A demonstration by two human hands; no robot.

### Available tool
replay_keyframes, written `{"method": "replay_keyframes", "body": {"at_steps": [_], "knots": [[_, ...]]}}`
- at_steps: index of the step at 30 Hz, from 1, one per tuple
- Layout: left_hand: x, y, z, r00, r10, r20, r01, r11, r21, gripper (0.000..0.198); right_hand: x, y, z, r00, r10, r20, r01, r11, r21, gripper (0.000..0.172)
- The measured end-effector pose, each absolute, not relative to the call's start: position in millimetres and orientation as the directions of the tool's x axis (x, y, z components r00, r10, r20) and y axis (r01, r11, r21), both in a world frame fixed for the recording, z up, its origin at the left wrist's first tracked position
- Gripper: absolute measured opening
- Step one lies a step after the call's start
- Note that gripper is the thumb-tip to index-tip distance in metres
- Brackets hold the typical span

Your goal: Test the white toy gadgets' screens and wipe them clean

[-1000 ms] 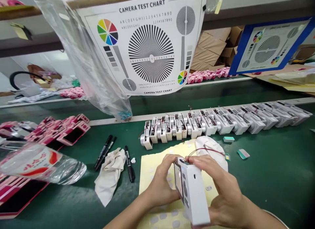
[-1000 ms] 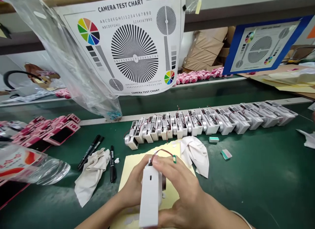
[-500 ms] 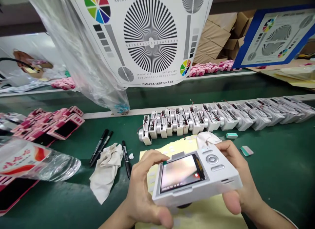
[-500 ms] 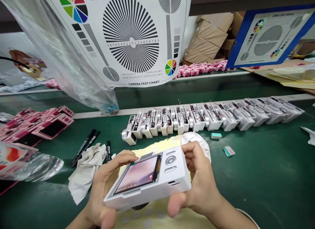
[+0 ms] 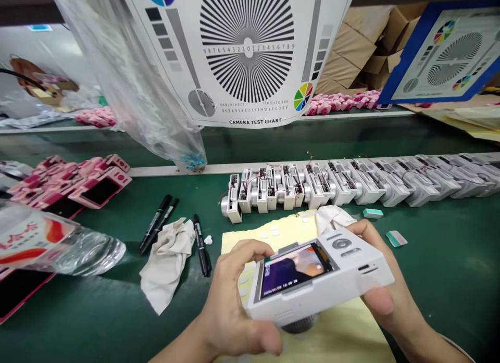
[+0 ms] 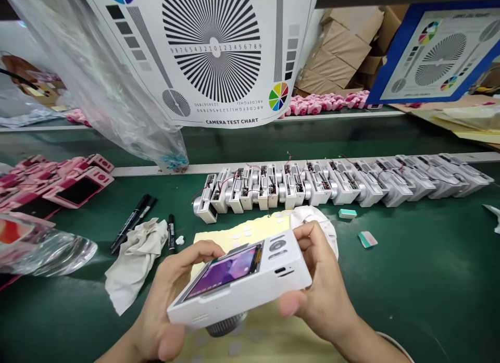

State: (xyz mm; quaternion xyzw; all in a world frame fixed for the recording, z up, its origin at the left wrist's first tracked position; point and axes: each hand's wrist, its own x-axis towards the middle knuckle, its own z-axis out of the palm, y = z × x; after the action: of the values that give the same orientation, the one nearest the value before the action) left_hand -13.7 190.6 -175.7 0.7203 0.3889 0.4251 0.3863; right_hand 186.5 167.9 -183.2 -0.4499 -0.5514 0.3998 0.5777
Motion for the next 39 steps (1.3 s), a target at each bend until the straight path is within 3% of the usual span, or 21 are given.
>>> {"method": "replay_keyframes", "body": {"at_steps": [5, 9, 12, 15, 17, 20, 22, 24, 27, 29, 31, 33, 35, 37, 39], "knots": [[-14.8, 188.7, -175.3, 0.412, 0.902, 0.132, 0.112, -0.194, 0.975, 0.081, 188.5, 165.9, -183.1, 0.063, 0.971, 0.231, 0.003, 0.232, -0.973, 0.062], [-13.0, 190.3, -176.2, 0.613, 0.789, -0.044, -0.005, 0.06, 0.998, 0.077, 188.1, 166.9, -184.6, 0.024, 0.976, 0.217, -0.015, 0.218, -0.976, 0.049], [-8.1, 195.9, -183.4, 0.718, 0.69, -0.089, -0.007, 0.136, 0.991, 0.071, 190.6, 175.4, -188.3, -0.021, 0.979, 0.205, -0.085, 0.202, -0.976, 0.051], [-3.8, 202.6, -194.8, 0.753, 0.651, -0.096, -0.157, 0.32, 0.935, 0.063, 202.8, 191.6, -190.4, -0.101, 0.986, 0.134, -0.143, 0.119, -0.983, 0.048], [-2.8, 206.1, -201.5, 0.723, 0.682, -0.11, -0.269, 0.424, 0.864, 0.058, 215.5, 202.3, -189.0, -0.06, 0.995, 0.076, 0.001, 0.076, -0.997, 0.038], [-2.4, 209.6, -207.0, 0.623, 0.772, -0.128, -0.36, 0.428, 0.829, 0.051, 232.1, 211.1, -183.9, -0.092, 0.995, 0.028, 0.394, 0.062, -0.917, 0.023], [-1.5, 211.3, -208.3, 0.574, 0.806, -0.145, -0.392, 0.426, 0.815, 0.046, 238.2, 212.8, -181.9, -0.194, 0.981, -0.014, 0.492, 0.085, -0.866, 0.025], [0.0, 212.7, -208.9, 0.538, 0.827, -0.166, -0.419, 0.433, 0.798, 0.043, 241.3, 215.0, -184.7, -0.134, 0.991, 0.003, 0.546, 0.076, -0.834, 0.031], [1.8, 214.0, -209.7, 0.495, 0.847, -0.193, -0.426, 0.43, 0.796, 0.047, 244.3, 223.9, -198.3, 0.086, 0.995, 0.055, 0.799, -0.036, -0.601, 0.036], [2.1, 213.7, -209.8, 0.475, 0.856, -0.202, -0.423, 0.424, 0.801, 0.049, 245.8, 230.5, -207.2, 0.104, 0.995, 0.006, 0.922, -0.094, -0.377, 0.039], [2.3, 212.6, -209.7, 0.468, 0.863, -0.192, -0.416, 0.407, 0.813, 0.05, 245.5, 232.0, -209.1, 0.061, 0.998, -0.03, 0.954, -0.067, -0.293, 0.03], [3.4, 211.0, -210.0, 0.46, 0.868, -0.185, -0.391, 0.385, 0.836, 0.054, 240.1, 225.2, -202.9, -0.032, 0.997, 0.068, 0.921, 0.056, -0.386, 0.02], [6.1, 209.1, -211.4, 0.436, 0.881, -0.183, -0.343, 0.351, 0.871, 0.057, 227.5, 211.7, -193.6, -0.128, 0.941, 0.314, 0.82, 0.279, -0.501, 0.015], [10.4, 206.9, -213.7, 0.403, 0.899, -0.171, -0.29, 0.302, 0.908, 0.061, 208.6, 197.0, -187.7, -0.189, 0.797, 0.574, 0.731, 0.504, -0.459, 0.01], [15.0, 204.2, -216.0, 0.387, 0.909, -0.154, -0.233, 0.258, 0.938, 0.066, 189.4, 187.2, -187.7, -0.274, 0.662, 0.697, 0.701, 0.634, -0.327, 0.017]]}}
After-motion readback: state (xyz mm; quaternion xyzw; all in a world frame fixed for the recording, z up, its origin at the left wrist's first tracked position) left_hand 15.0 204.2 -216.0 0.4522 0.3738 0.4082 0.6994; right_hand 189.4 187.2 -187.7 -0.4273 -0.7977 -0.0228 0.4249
